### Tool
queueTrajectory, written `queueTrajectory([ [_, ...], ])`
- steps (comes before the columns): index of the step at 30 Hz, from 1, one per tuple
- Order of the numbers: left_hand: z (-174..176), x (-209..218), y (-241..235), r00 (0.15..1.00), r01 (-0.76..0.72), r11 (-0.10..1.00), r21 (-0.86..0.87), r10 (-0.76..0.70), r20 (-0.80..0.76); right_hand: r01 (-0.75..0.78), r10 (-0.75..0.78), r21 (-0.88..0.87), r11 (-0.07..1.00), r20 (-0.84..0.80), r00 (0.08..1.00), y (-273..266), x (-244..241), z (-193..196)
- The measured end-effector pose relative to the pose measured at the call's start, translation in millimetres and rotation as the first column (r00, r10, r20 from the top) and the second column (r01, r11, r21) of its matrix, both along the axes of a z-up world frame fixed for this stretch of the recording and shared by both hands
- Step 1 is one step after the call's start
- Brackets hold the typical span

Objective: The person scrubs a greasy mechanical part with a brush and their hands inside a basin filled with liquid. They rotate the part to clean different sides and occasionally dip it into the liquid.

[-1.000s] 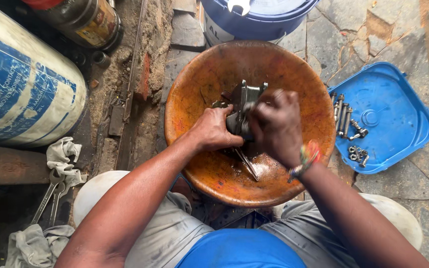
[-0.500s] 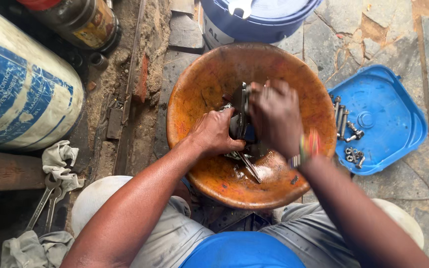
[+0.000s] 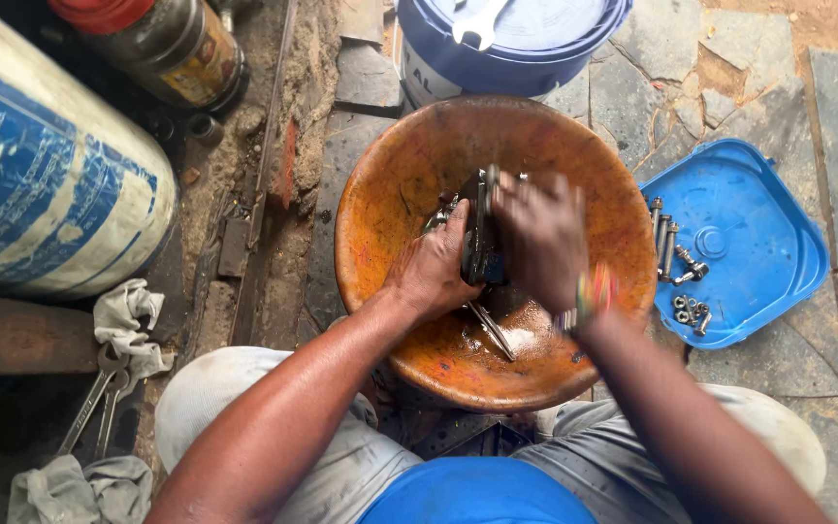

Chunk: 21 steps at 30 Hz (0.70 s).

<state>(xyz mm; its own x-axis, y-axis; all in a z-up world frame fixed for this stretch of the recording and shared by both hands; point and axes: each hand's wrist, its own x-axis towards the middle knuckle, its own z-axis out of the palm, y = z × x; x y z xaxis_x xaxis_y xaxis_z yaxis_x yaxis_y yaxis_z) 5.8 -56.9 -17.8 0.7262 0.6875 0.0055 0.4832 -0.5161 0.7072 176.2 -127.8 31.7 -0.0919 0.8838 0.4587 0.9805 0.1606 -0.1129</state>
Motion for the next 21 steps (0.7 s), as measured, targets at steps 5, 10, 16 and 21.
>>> queueTrajectory([
  [5, -4, -3, -5, 0.999, -0.008, 0.999, 0.032, 0.006, 0.047, -0.152, 0.162, 0.072, 0.986, -0.178, 0.970, -60, -22, -11],
  [10, 30, -10, -6, 0.985, -0.026, 0.996, -0.090, 0.041, 0.165, -0.185, 0.181, -0.176, 0.967, -0.038, 0.983, -11, 5, 25],
  [16, 64, -10, -3, 0.989, -0.038, 0.921, -0.389, 0.089, 0.116, -0.174, 0.099, -0.239, 0.955, -0.297, 0.950, -3, 12, 44],
  [21, 62, -8, 13, 0.982, 0.011, 0.930, -0.366, 0.059, 0.179, -0.201, 0.184, -0.060, 0.978, -0.210, 0.960, -29, -3, 42],
])
